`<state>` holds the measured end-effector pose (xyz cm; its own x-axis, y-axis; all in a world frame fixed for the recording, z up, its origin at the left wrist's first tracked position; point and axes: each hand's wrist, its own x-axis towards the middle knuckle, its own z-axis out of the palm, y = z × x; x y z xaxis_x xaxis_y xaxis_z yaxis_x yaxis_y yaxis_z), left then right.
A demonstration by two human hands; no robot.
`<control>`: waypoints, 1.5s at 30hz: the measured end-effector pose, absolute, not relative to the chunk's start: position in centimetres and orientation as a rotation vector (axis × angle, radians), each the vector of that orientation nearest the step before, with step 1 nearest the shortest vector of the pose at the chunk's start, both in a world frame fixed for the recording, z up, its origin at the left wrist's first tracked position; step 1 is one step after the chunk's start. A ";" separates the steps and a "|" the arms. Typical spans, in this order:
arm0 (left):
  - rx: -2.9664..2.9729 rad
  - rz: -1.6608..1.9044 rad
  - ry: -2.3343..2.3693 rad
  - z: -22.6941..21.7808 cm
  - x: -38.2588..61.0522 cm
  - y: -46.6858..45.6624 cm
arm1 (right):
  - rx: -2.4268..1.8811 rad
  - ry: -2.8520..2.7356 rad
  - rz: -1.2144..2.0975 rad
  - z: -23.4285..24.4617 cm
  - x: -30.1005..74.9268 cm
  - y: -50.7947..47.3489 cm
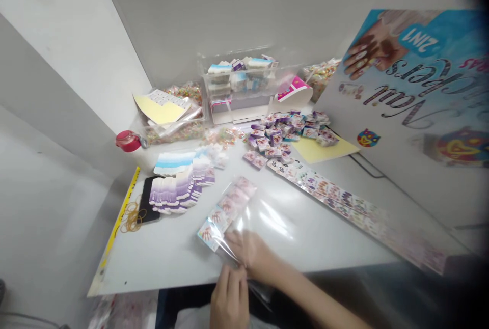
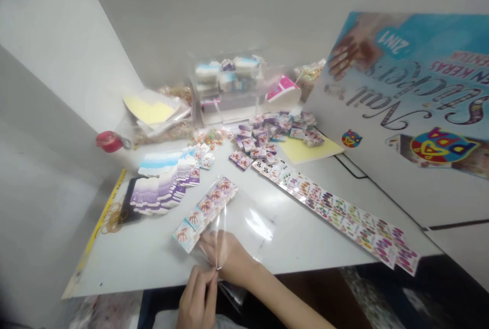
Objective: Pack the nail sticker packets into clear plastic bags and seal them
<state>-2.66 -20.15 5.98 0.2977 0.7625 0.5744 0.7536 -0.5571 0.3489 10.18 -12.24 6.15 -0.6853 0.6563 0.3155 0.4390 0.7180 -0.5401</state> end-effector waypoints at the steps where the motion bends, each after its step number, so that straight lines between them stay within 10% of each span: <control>1: 2.517 1.136 1.459 5.7 -2.5 -20.2 | -0.831 -2.441 0.584 6.2 10.5 -12.3; 18: 1.328 0.795 1.740 9.7 -7.7 -11.2 | -1.040 -2.289 0.876 7.1 13.8 -11.3; 45: 1.226 0.806 1.398 8.9 -6.0 -5.4 | -1.334 -1.645 1.085 4.9 16.7 -4.6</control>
<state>-6.02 -5.42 8.87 0.0871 0.9581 -0.2730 0.2439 0.2452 0.9383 16.70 -4.64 4.86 -0.1822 0.9826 0.0366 0.3528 0.1001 -0.9303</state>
